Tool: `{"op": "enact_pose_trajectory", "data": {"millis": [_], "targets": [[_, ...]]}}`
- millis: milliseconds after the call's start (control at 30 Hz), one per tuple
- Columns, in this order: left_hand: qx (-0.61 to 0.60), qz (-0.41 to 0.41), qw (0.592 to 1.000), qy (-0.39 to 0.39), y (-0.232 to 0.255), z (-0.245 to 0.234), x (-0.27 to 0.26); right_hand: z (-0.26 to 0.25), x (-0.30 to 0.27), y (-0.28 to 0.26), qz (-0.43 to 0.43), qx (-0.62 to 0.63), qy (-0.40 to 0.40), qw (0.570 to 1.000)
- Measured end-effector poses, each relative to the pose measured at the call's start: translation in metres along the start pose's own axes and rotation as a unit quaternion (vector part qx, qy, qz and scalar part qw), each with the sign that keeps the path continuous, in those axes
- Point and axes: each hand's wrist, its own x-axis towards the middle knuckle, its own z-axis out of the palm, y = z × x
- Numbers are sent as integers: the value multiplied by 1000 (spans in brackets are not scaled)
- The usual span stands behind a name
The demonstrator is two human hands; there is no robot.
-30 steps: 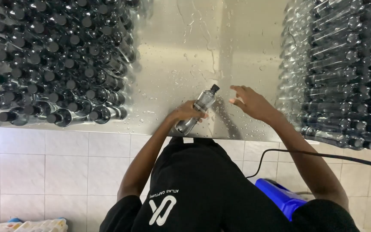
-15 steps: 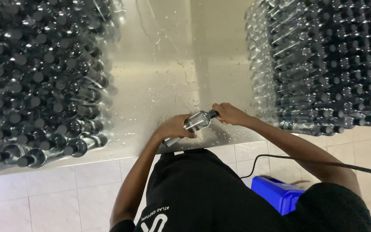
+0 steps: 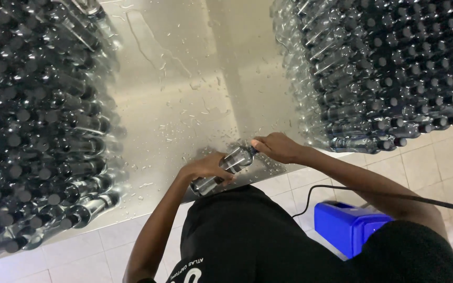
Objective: The person repeatedly picks up clear plastic bottles from a large pile on a metal table, screws black caps onto them, and places the capped bottles into a separate pile. The task is performed continuously by hand.
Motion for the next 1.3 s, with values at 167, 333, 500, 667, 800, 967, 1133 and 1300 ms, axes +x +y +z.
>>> {"op": "enact_pose_trajectory", "data": {"millis": [167, 333, 500, 667, 800, 967, 1133, 1300], "targets": [[-45, -92, 995, 1, 11, 12, 13, -4, -25, 0, -85, -143, 148, 975], [-195, 30, 910, -366, 20, 4, 51, 30, -27, 20, -378, -217, 418, 797], [5, -54, 973, -225, 31, 22, 73, 65, -33, 51, -100, 56, 349, 930], [502, -55, 862, 37, -42, 31, 140, 80, -21, 100, 129, 277, 176, 936], [781, 206, 492, 325, -24, 45, 160, 76, -18, 122, 267, 643, -146, 703], [742, 177, 542, 352, 8, 5, 163, -44, -16, 60, 293, 519, 58, 801], [367, 79, 858, 350, 44, -41, 191, -136, 13, 60, 77, 348, 204, 912], [170, 110, 871, 447, 91, -75, 150, -244, 78, 68, 14, 49, 305, 951]]}}
